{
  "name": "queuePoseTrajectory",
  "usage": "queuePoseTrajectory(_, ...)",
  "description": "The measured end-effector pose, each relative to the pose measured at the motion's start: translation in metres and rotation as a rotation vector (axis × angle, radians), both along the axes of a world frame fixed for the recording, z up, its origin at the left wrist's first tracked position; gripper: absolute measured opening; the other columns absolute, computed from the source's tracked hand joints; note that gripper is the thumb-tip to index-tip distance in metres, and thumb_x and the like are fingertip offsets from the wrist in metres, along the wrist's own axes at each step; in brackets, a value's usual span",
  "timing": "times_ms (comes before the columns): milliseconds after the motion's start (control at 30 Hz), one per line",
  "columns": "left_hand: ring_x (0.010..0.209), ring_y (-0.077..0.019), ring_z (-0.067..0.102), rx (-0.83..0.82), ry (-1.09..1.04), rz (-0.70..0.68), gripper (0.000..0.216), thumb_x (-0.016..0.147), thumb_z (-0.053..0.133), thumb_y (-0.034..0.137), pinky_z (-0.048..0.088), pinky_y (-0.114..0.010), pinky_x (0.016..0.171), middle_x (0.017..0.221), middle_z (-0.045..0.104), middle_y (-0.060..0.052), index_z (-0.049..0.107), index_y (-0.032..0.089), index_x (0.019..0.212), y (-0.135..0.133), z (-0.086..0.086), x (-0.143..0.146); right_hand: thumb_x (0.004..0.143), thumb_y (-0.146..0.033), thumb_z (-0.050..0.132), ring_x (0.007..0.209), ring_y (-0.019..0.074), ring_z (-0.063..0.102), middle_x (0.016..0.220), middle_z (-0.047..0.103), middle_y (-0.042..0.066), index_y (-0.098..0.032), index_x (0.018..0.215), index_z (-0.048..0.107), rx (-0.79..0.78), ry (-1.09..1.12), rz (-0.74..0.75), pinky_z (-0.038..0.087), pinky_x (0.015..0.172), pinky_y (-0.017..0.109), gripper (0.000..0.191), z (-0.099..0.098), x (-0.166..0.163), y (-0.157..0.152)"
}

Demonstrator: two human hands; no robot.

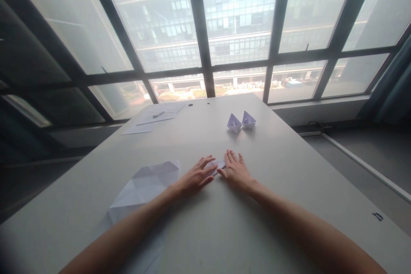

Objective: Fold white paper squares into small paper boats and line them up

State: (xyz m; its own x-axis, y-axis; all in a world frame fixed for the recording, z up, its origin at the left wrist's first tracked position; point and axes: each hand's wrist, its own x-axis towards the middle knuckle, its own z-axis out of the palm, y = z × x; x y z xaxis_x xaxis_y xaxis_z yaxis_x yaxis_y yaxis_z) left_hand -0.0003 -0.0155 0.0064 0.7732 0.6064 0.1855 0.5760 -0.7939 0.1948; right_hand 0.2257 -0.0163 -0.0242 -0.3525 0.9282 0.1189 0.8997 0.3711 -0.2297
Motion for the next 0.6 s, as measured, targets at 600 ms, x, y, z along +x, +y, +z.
queuePoseTrajectory(600,0.149,-0.0248,0.024,-0.083,0.06,0.065,0.056,0.104,0.026,0.05,0.021,-0.049,0.12,0.159,0.03,-0.009,0.035,0.023,0.152,0.0053,-0.0075,0.0004,0.097,-0.066,0.017,0.149,0.0311,0.015,0.158,0.022,0.025,0.007,0.15,0.028,-0.002,0.008,-0.164,0.007,0.121,0.046,0.091,-0.0044,0.0007,-0.0011)
